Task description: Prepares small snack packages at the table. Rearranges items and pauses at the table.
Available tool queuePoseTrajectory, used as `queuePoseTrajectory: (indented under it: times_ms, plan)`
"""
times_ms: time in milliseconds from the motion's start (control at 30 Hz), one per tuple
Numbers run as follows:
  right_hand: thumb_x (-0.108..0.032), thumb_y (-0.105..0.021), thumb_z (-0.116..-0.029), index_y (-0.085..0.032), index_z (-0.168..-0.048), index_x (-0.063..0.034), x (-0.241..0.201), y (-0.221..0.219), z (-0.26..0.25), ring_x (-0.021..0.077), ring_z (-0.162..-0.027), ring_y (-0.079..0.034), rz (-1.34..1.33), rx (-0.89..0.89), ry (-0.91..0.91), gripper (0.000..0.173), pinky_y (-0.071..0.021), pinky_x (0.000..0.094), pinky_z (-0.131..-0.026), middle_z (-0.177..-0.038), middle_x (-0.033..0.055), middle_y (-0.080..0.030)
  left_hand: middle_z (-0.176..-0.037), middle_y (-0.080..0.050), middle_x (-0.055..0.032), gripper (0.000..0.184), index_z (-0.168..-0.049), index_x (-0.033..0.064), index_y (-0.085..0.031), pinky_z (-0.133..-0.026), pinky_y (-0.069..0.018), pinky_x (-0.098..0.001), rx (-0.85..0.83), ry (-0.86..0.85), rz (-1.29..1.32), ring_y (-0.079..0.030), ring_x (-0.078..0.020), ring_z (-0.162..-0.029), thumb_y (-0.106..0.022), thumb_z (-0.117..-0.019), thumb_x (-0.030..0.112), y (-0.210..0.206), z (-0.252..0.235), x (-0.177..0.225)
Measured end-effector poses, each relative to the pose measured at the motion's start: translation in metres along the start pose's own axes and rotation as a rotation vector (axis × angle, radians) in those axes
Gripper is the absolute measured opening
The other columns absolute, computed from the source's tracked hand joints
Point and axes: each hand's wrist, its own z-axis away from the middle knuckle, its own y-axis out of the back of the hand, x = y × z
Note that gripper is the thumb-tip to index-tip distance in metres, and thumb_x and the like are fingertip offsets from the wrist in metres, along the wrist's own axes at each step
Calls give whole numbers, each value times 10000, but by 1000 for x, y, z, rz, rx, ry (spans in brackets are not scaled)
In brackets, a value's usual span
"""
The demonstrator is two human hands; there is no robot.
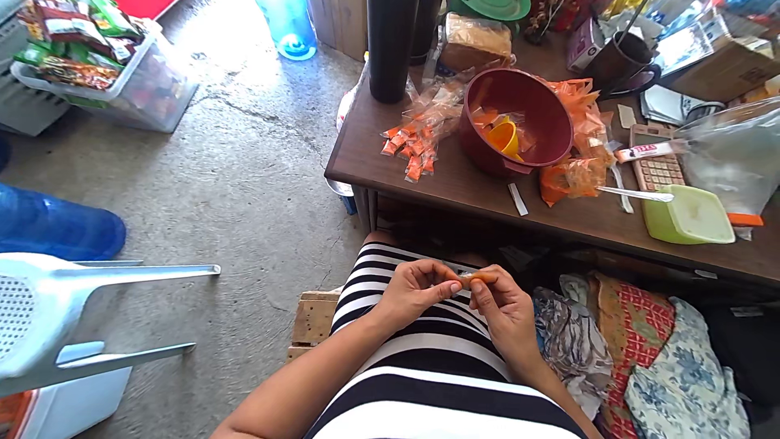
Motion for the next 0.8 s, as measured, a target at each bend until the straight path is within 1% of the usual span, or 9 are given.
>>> queuePoseTrajectory:
  times_ms: [133, 233, 333, 433, 500, 567, 600, 667, 800]
  plan:
    - [-162, -706, -954, -720, -950, -81, 3, 4, 0, -51, -744, -584, 63, 43, 41, 82, -517, 97, -658, -902, -64, -638, -877, -719, 84, 53, -967, 56, -715, -723, -566, -186, -21, -58, -83, -663, 13, -774, -705, -920, 34, 1, 0, -7]
    - [-229, -676, -988, -682, -884, -93, 8, 13, -1, -61, -732, -570, 68, 81, 86, 172, -505, 101, -649, -851, -73, -620, -910, -726, 87, 40, -973, 107, -735, -765, -585, -200, -68, -123, -146, -678, 1, -814, -723, -942, 129, 0, -3, -15]
    - [-285, -592, -1040, -698, -1008, -49, 11, 47, -10, -53, -742, -586, 293, 242, 173, 261, -522, 122, -655, -924, -34, -653, -908, -735, 95, 54, -976, 154, -750, -752, -591, -194, -53, -126, -191, -685, -2, -800, -735, -940, 191, 1, -6, -19]
    - [-184, -585, -1020, -686, -1118, 60, 5, 117, -25, 61, -758, -642, 638, 479, 139, 282, -557, 217, -666, -961, 103, -691, -894, -743, 98, 55, -977, 176, -757, -736, -590, -184, -12, -100, -203, -687, -1, -777, -743, -927, 193, 3, -8, -19]
    - [-129, -546, -1015, -690, -1166, 71, -2, 176, -37, 227, -869, -674, 882, 577, 39, 289, -572, 348, -744, -1078, 219, -678, -887, -745, 99, 59, -978, 184, -763, -728, -586, -178, 8, -82, -205, -686, 1, -765, -746, -924, 203, 3, -9, -19]
    - [-29, -504, -987, -710, -1184, 53, -3, 232, -50, 414, -1115, -629, 1108, 591, -70, 296, -527, 498, -941, -1287, 315, -596, -877, -745, 99, 64, -974, 188, -767, -716, -583, -171, 20, -63, -211, -685, 1, -752, -753, -916, 212, 1, -10, -20]
    - [15, -497, -967, -724, -1182, 34, -1, 257, -58, 488, -1227, -562, 1191, 584, -125, 313, -464, 568, -1033, -1384, 335, -537, -873, -746, 97, 67, -971, 190, -766, -713, -583, -169, 20, -54, -215, -686, 0, -749, -757, -913, 223, 0, -11, -21]
    - [54, -491, -954, -749, -1175, -26, 3, 294, -73, 544, -1324, -460, 1321, 562, -246, 348, -381, 639, -1089, -1498, 324, -445, -862, -744, 96, 64, -964, 193, -767, -705, -582, -167, 27, -43, -221, -685, -1, -740, -761, -909, 226, -1, -13, -22]
    - [91, -511, -937, -752, -1185, -71, 5, 331, -98, 548, -1437, -312, 1397, 497, -441, 382, -299, 685, -1123, -1589, 287, -348, -861, -747, 100, 65, -967, 210, -770, -703, -582, -164, 48, -34, -226, -688, 2, -739, -761, -911, 241, -4, -16, -24]
